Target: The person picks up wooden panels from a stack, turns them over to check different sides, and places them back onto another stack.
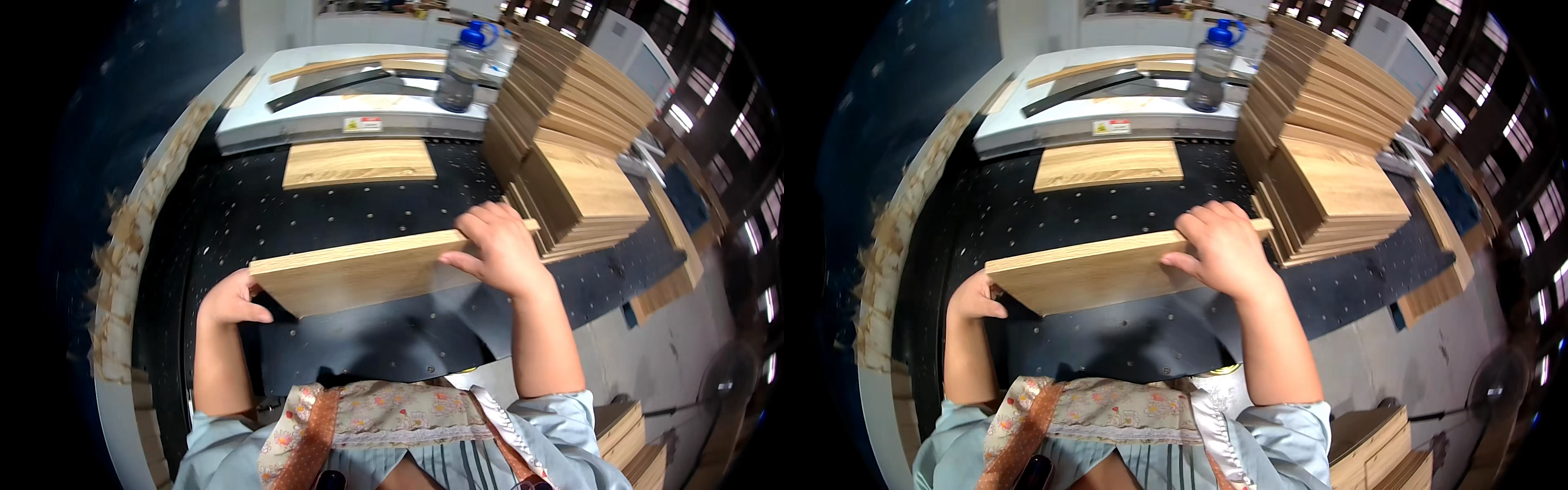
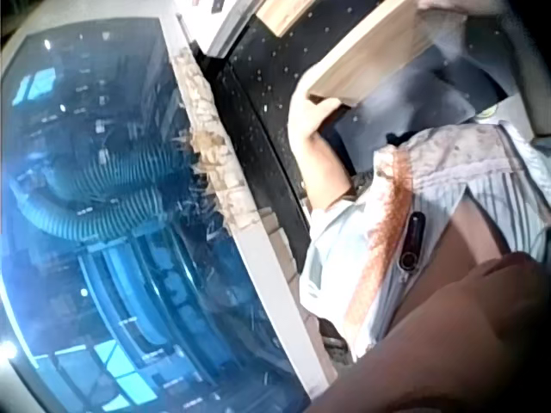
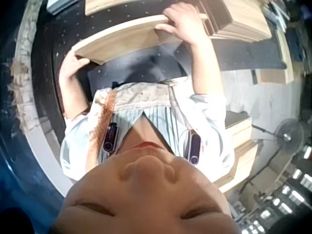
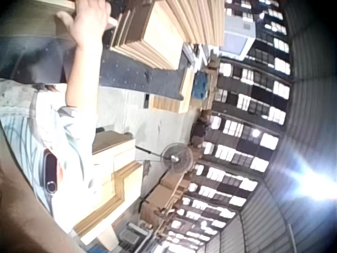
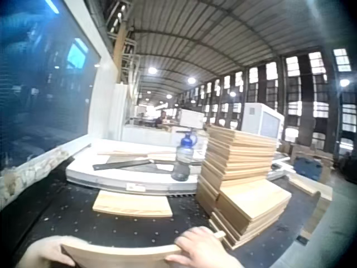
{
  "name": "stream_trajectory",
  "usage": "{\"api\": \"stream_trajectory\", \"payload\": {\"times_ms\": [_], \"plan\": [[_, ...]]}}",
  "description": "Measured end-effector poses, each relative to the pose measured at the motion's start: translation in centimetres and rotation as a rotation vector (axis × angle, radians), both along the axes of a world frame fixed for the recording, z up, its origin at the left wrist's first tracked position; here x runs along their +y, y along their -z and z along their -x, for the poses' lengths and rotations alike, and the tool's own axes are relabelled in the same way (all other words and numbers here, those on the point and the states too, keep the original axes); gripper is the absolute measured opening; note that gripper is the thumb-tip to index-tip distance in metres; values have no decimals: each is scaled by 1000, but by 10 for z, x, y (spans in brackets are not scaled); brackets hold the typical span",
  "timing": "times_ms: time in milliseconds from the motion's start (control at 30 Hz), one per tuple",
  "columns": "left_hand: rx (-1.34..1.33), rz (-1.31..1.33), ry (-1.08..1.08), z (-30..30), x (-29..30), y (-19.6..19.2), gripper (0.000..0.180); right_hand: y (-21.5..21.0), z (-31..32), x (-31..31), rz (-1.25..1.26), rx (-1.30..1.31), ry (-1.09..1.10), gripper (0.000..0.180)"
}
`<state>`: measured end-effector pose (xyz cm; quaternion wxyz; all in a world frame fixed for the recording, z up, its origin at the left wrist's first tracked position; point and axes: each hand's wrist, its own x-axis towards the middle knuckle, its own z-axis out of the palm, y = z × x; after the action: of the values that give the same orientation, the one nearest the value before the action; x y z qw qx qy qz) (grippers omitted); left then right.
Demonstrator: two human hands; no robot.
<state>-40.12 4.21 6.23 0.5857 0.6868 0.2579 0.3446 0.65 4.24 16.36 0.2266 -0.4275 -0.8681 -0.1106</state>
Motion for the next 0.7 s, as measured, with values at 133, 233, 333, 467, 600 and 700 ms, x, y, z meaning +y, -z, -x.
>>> {"api": "stream_trajectory", "payload": {"times_ms": [133,233,333,467,600,700], "plan": [[-391,237,-124,10,26,-2,70,-10,20,-6,154,-81,-76,31],[67,113,-427,-3,69,0,50,-11,45,-14,151,-84,-181,27],[663,-468,-475,-20,109,25,50,-11,52,-26,156,-137,-153,24],[1015,-601,-561,-56,157,33,59,-10,49,-46,128,-107,-61,24],[1164,-538,-584,-72,195,45,67,-20,38,-59,38,-52,55,30],[1085,-481,-612,-69,201,64,66,-30,32,-59,-46,33,63,35]]}}
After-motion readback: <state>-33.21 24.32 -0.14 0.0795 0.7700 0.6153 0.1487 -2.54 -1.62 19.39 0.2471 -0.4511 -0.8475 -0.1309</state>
